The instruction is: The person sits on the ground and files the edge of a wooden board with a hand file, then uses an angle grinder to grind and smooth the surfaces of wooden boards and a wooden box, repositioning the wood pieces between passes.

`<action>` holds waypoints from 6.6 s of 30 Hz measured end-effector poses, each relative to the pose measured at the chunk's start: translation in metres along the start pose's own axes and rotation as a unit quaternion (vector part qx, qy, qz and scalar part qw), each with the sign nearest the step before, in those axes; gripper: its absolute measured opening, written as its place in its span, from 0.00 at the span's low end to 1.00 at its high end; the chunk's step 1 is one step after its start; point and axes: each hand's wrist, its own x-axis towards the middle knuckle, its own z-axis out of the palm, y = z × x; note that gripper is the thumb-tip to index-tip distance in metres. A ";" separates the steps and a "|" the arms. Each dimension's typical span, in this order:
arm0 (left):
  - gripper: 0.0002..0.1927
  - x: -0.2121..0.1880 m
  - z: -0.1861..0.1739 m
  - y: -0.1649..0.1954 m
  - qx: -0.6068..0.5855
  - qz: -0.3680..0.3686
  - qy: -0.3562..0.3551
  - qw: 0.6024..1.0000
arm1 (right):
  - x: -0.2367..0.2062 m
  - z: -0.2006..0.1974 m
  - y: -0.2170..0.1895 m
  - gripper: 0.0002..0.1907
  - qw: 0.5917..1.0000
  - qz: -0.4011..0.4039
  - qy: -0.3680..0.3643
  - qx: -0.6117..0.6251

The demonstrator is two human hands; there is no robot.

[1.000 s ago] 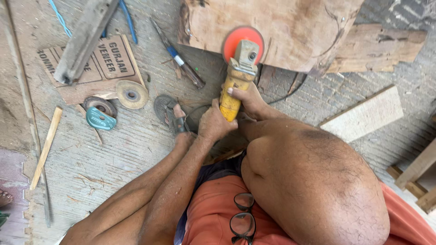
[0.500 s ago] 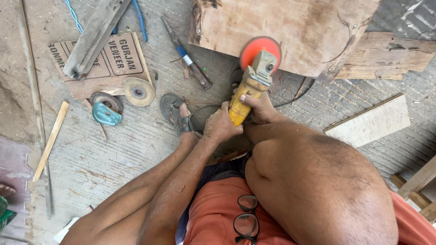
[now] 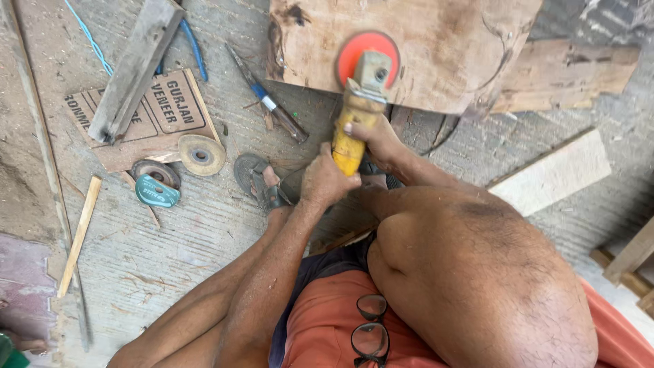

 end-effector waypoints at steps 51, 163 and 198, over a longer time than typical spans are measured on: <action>0.50 0.143 -0.115 0.056 -0.127 0.109 0.195 0.967 | 0.199 0.023 -0.126 0.18 0.997 -0.068 -0.005 -0.033; 0.60 0.072 -0.011 0.029 -0.089 0.016 0.145 0.985 | 0.087 -0.002 -0.018 0.21 0.997 -0.011 0.078 0.024; 0.63 0.126 -0.063 0.126 -0.115 0.074 0.105 0.985 | 0.128 -0.035 -0.126 0.22 0.990 -0.024 0.134 -0.029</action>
